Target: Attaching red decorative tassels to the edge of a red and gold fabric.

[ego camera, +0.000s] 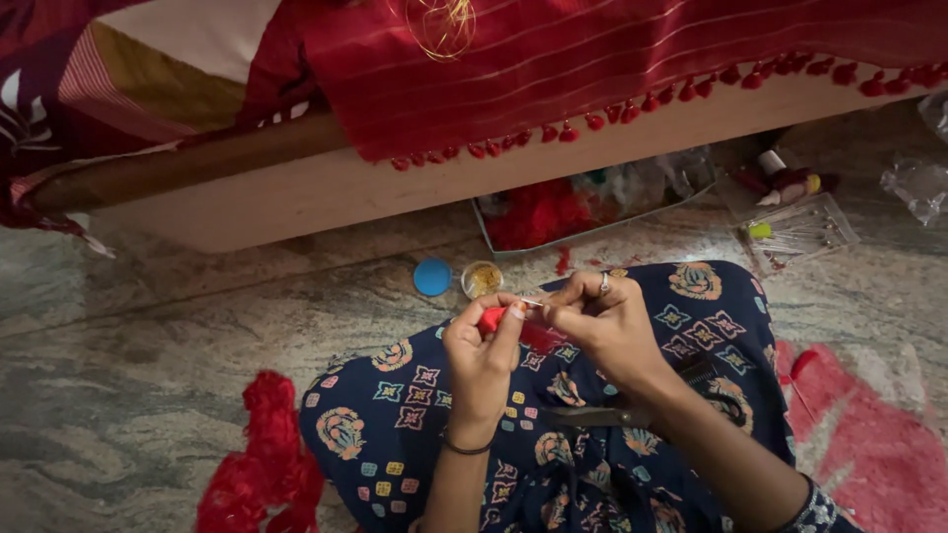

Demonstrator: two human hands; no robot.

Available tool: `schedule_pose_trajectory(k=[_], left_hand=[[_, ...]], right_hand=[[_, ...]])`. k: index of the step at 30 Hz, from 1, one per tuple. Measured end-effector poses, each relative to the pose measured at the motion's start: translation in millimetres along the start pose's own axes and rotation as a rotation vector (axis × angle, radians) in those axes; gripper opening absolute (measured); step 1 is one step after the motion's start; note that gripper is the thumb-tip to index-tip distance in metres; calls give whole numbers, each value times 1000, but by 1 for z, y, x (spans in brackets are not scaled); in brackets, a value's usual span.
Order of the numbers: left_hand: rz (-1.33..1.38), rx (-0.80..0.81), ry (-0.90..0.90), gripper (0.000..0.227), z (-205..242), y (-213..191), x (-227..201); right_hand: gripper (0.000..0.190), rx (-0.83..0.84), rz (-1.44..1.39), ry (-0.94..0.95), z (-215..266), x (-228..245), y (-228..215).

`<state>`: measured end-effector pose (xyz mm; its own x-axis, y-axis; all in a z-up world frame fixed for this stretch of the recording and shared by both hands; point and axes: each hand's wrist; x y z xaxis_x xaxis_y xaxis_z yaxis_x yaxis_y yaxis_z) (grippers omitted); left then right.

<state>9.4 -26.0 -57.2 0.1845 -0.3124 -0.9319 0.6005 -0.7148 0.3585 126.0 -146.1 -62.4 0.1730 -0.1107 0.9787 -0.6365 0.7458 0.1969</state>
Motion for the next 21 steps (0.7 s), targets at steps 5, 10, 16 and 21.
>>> schedule_pose_trajectory(k=[5,10,16,21], left_hand=[[127,-46,-56,10,-1,1,1],[271,-140,-96,9,-2,9,5],[302,-222,-86,9,-4,16,13],[410,-190,-157,7,-8,15,13]], right_hand=[[6,8,-28,-4,-1,11,10],[8,-43,15,-17,-1,-6,14],[6,-118,20,-56,1,-18,19],[5,-149,23,-14,-1,-10,25]])
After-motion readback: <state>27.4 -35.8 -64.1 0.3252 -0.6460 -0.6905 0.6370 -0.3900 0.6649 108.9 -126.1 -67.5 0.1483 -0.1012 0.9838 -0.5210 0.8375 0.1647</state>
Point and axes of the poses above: each hand's wrist, its own z-axis away from the middle knuckle, its own y-axis out of the palm, x = y × z, and after that the axes turned 1 degree about -z, right-handed
